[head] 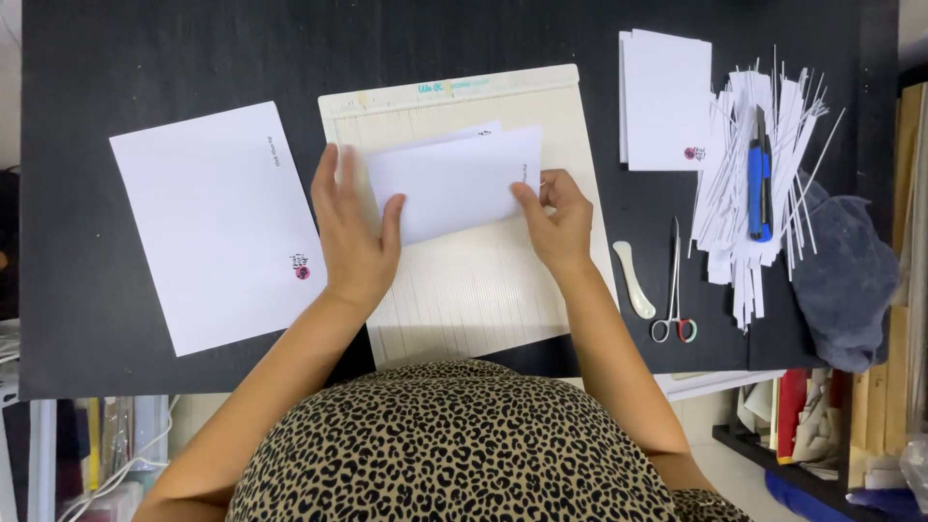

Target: Scoring and folding paper cards using a scoring board and a bone folder

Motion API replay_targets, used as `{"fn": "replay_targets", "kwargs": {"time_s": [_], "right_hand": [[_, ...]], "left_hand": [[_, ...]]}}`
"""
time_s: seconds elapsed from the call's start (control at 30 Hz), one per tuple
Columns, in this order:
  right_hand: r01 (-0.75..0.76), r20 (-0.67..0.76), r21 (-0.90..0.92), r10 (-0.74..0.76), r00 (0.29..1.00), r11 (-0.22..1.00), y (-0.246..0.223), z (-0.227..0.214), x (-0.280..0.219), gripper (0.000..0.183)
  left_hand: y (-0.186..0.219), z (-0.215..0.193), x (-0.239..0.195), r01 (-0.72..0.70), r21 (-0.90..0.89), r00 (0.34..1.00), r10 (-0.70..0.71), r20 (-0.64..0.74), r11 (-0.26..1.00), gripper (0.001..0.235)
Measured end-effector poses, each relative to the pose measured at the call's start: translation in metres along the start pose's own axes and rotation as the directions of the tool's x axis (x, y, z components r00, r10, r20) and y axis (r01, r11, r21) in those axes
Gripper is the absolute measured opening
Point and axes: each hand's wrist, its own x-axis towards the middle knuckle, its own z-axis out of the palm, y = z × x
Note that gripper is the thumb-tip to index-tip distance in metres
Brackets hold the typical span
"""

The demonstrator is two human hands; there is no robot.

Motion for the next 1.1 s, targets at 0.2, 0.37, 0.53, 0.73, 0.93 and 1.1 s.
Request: {"fn": "replay_targets", "kwargs": {"time_s": [0.2,0.37,0.53,0.73,0.93,1.1], "right_hand": [[0.063,-0.023,-0.155,-0.068,0.997,0.986,-0.046,-0.002,-0.004,0.043],[0.095,0.034,-0.209,-0.090,0.995,0.973,-0.037,-0.001,-0.011,0.047],[0.557,0.272,-0.548,-0.497,0.824,0.624,-0.042,-0.005,-0.019,0.060],[0.623,0.329,-0.495,-0.533,0.779,0.606,-0.009,-0.009,-0.019,0.050],[0.558,0.293,-0.455,-0.474,0.830,0.694,-0.011,-0.006,-0.013,0.058],[0.165,0.104,-0.036,-0.161,0.982,0.986,-0.032,-0.007,-0.012,0.106]], "left_hand": [[0.015,0.027,-0.018,-0.525,0.295,0.851,0.486,0.201,0.798,0.033],[0.020,0.038,-0.029,-0.559,0.343,0.813,0.415,0.409,0.755,0.070],[0.020,0.039,-0.020,-0.544,0.365,0.820,0.389,0.419,0.755,0.048],[0.020,0.037,-0.010,-0.529,0.356,0.825,0.368,0.430,0.771,0.048],[0.017,0.041,-0.004,-0.510,0.340,0.840,0.371,0.396,0.790,0.051],[0.010,0.029,0.024,-0.455,0.366,0.883,0.357,0.305,0.812,0.060]]}}
